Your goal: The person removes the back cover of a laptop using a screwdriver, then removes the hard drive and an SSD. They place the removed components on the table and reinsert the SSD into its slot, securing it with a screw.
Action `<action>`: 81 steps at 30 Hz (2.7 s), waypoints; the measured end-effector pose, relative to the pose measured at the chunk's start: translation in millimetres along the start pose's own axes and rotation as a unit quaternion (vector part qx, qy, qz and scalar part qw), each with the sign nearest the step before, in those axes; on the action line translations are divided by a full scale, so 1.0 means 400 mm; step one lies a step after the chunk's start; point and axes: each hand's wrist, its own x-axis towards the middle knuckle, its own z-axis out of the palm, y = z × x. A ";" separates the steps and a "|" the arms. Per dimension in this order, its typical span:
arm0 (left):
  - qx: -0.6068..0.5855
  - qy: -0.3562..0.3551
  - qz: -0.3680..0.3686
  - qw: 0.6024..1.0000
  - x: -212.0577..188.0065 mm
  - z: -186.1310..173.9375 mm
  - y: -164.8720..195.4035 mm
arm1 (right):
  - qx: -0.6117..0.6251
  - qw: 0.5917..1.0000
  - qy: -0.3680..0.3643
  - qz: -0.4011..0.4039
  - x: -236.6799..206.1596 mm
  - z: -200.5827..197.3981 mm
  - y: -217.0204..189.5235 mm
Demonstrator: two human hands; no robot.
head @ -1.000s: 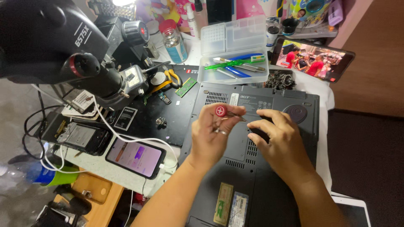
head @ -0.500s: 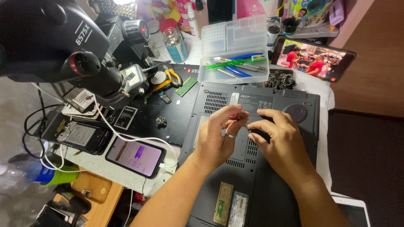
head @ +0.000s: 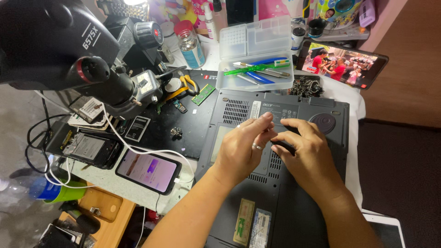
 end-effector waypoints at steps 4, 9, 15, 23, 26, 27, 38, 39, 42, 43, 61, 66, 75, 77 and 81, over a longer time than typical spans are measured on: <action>-0.014 0.002 0.022 1.000 0.011 -0.008 0.020 | 0.014 1.000 -0.005 0.011 -0.005 -0.002 -0.002; 0.061 0.000 -0.008 0.998 0.018 -0.004 0.007 | 0.000 1.000 -0.001 -0.013 -0.003 -0.002 0.002; 0.001 0.025 -0.001 1.000 0.006 0.001 -0.008 | -0.001 1.000 0.017 -0.018 -0.003 0.000 0.005; 0.032 -0.014 -0.018 0.999 0.004 0.000 -0.008 | -0.010 0.999 0.015 -0.045 -0.003 -0.004 0.007; 0.001 0.010 0.034 0.999 -0.002 0.003 -0.006 | -0.004 0.999 0.011 -0.031 -0.004 0.004 0.001; -0.004 0.014 0.021 1.000 -0.003 0.009 -0.008 | 0.000 1.000 0.011 -0.026 -0.004 0.003 0.001; -0.035 0.085 -0.055 0.994 -0.019 0.016 -0.013 | -0.029 0.999 0.009 -0.022 -0.004 0.004 -0.007; -0.023 0.073 -0.064 0.995 -0.021 0.009 -0.011 | -0.031 0.999 0.014 -0.019 -0.004 0.006 -0.008; 0.036 -0.015 -0.120 0.992 -0.022 -0.004 -0.011 | 0.010 0.999 0.035 -0.017 -0.002 0.005 -0.005; 0.070 -0.077 -0.156 0.982 -0.021 -0.005 -0.014 | 0.031 0.998 0.044 -0.018 -0.001 0.004 -0.003; 0.263 -0.234 -0.096 0.931 -0.004 0.013 -0.002 | 0.103 0.983 0.065 0.141 0.003 -0.008 -0.023; 0.311 -0.251 -0.114 0.910 0.001 0.019 0.016 | 0.100 0.985 0.071 0.118 0.002 -0.009 -0.026; 0.210 -0.179 -0.079 0.958 0.005 -0.013 0.005 | 0.077 0.989 0.074 0.105 0.003 -0.008 -0.026; 0.204 -0.196 -0.065 0.957 0.005 -0.018 0.000 | 0.068 0.990 0.085 0.085 0.002 -0.009 -0.019; 0.261 -0.245 -0.066 0.931 0.009 -0.012 -0.001 | 0.083 0.988 0.063 0.118 0.002 -0.002 -0.012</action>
